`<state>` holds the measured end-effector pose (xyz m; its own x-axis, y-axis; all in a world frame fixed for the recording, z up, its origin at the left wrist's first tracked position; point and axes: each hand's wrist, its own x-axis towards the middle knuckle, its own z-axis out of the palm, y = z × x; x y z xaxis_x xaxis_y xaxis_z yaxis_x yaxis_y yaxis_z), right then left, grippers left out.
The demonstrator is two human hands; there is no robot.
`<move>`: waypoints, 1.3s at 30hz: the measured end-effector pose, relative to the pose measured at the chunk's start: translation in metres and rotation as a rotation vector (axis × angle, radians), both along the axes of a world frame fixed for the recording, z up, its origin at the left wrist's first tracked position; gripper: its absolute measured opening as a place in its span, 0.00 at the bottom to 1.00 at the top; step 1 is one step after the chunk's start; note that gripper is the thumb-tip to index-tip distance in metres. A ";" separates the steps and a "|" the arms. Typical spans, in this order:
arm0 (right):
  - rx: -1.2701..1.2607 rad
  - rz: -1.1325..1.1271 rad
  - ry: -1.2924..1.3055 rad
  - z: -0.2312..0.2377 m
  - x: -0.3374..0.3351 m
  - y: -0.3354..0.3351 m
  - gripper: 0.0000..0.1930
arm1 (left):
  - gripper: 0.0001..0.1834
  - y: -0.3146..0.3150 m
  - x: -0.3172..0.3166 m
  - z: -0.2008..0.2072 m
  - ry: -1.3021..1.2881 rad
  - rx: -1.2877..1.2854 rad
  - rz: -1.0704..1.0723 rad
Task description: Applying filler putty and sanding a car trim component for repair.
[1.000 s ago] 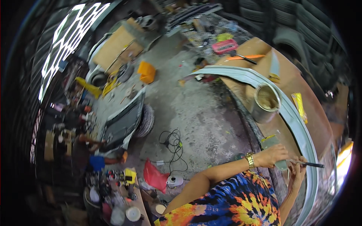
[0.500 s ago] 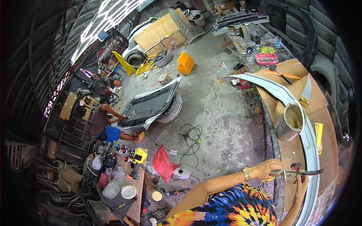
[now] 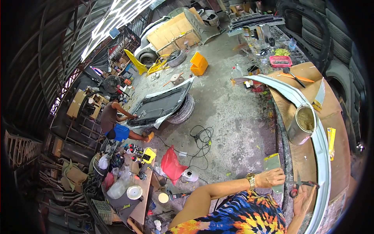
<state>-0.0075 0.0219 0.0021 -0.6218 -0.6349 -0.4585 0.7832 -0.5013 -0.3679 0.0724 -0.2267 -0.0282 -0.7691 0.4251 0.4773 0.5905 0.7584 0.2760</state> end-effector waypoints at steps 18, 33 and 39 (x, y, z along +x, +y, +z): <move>0.342 -0.050 0.362 -0.100 0.010 0.011 0.06 | 0.14 -0.005 0.006 -0.022 -0.068 -0.053 -0.057; 1.074 -0.280 0.545 -0.105 -0.016 0.075 0.18 | 0.19 0.034 -0.050 0.003 -0.218 0.812 0.300; 1.753 -0.142 1.001 -0.195 -0.013 0.140 0.25 | 0.30 0.060 -0.068 -0.027 -0.401 0.825 0.297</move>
<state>-0.0204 0.1621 -0.1928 -0.9937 0.0909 0.0657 0.0302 0.7811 -0.6237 0.0044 -0.1664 -0.0554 -0.9621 -0.1647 0.2175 0.1521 0.3383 0.9287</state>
